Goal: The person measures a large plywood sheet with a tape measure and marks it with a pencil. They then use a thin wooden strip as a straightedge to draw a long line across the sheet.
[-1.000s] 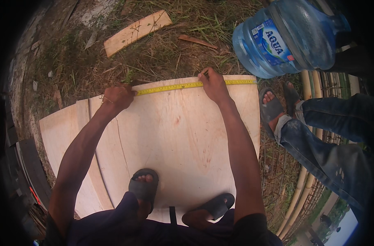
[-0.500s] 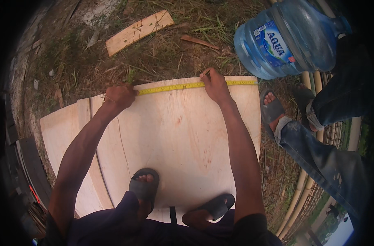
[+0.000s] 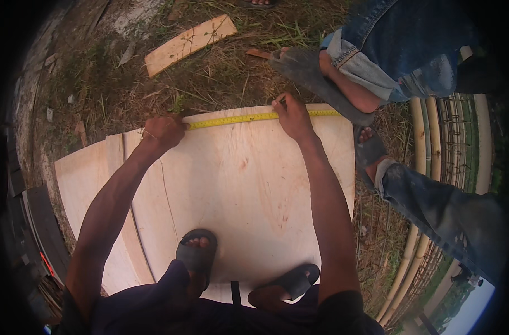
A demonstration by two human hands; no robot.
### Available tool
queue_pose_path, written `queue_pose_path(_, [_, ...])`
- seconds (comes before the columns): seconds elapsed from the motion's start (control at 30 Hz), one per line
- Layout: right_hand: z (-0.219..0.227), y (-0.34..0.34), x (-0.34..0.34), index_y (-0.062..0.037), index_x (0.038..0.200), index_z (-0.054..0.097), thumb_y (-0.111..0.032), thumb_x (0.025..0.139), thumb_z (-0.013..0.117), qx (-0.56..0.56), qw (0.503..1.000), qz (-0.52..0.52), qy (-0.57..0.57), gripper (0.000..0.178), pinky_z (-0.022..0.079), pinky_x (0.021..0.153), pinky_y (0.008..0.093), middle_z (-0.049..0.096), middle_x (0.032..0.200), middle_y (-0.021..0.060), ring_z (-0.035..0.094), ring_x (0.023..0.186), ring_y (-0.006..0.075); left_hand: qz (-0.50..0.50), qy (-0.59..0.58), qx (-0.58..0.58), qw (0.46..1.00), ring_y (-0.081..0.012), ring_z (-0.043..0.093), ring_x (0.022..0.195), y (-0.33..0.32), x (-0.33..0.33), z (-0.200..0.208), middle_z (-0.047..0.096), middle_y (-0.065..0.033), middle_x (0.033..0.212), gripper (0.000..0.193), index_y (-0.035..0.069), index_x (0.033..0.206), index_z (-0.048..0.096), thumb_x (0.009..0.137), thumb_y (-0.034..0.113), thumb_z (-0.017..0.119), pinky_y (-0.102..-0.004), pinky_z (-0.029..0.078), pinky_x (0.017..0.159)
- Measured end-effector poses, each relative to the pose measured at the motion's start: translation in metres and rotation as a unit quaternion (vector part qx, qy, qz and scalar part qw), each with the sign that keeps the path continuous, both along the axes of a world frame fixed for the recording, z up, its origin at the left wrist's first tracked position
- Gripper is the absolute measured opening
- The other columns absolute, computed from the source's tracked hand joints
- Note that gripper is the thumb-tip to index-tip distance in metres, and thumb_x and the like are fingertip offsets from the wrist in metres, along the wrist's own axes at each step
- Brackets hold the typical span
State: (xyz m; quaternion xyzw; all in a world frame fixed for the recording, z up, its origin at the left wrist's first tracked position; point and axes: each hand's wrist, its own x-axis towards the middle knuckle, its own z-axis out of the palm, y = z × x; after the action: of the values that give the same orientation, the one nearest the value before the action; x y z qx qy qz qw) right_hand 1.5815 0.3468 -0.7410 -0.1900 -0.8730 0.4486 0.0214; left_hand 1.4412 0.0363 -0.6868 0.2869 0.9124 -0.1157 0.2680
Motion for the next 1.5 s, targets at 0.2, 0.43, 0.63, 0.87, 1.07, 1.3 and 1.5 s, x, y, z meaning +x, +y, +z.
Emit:
queue_pose_path(0.2, [-0.010,0.003,0.002,-0.0014,0.101,0.060,-0.018,0.099,0.063,0.002,1.000,-0.004,0.019,0.017,0.052,0.076,0.0397,0.072,0.090,0.0181,0.071,0.084,0.0311,0.011,-0.004,0.016,1.000,-0.0352,0.072,0.095,0.001,0.002,0.001,0.074,-0.0165,0.102,0.039,0.010,0.117,0.068,0.101,0.042,0.052,-0.0476,0.055,0.081])
queue_pose_path(0.43, [-0.006,-0.005,0.005,-0.0017,0.102,0.060,-0.022,0.099,0.063,-0.008,0.998,-0.025,0.049,0.020,0.051,0.072,0.0385,0.072,0.086,0.0157,0.069,0.077,0.0275,0.020,0.016,0.030,0.999,-0.0351,0.072,0.095,-0.003,0.003,0.001,0.074,-0.0154,0.101,0.037,0.010,0.111,0.070,0.099,0.041,0.054,-0.0469,0.055,0.082])
queue_pose_path(0.63, [-0.012,-0.056,0.057,-0.0031,0.104,0.059,-0.021,0.101,0.062,-0.027,0.964,-0.227,0.134,0.018,0.050,0.068,0.0350,0.069,0.083,0.0094,0.062,0.070,0.0175,0.025,0.008,0.030,0.999,-0.0348,0.070,0.102,-0.003,0.001,0.001,0.073,-0.0153,0.104,0.036,0.011,0.114,0.070,0.098,0.041,0.056,-0.0482,0.055,0.085])
queue_pose_path(0.87, [-0.006,-0.131,0.126,-0.0014,0.104,0.057,-0.018,0.100,0.063,-0.027,0.984,-0.147,0.101,0.018,0.051,0.065,0.0356,0.067,0.084,0.0138,0.065,0.073,0.0242,0.047,-0.007,0.010,0.999,-0.0341,0.069,0.108,0.001,-0.004,0.006,0.072,-0.0157,0.112,0.038,0.016,0.124,0.069,0.097,0.040,0.058,-0.0475,0.055,0.089])
queue_pose_path(1.07, [0.002,-0.143,0.157,-0.0025,0.104,0.057,-0.018,0.100,0.062,-0.015,0.991,-0.126,0.043,0.016,0.053,0.070,0.0415,0.067,0.089,0.0153,0.066,0.078,0.0310,0.013,0.007,0.043,0.999,-0.0347,0.069,0.109,0.003,0.002,0.022,0.071,-0.0169,0.115,0.039,0.013,0.122,0.070,0.096,0.041,0.060,-0.0482,0.055,0.091])
queue_pose_path(1.3, [0.000,-0.145,0.172,-0.0043,0.104,0.057,-0.019,0.099,0.062,0.034,0.994,-0.101,0.030,0.016,0.053,0.073,0.0454,0.066,0.093,0.0165,0.065,0.082,0.0355,-0.013,0.041,0.069,0.997,-0.0350,0.069,0.109,-0.007,-0.001,0.009,0.072,-0.0173,0.114,0.043,0.011,0.118,0.072,0.095,0.045,0.059,-0.0476,0.055,0.089])
queue_pose_path(1.5, [0.003,-0.150,0.173,-0.0030,0.104,0.056,-0.019,0.100,0.060,0.020,0.994,-0.106,0.022,0.017,0.052,0.078,0.0462,0.066,0.096,0.0173,0.065,0.088,0.0367,-0.007,0.032,0.050,0.998,-0.0336,0.069,0.108,-0.007,-0.004,0.005,0.072,-0.0169,0.113,0.043,0.011,0.118,0.072,0.096,0.045,0.057,-0.0482,0.055,0.088])
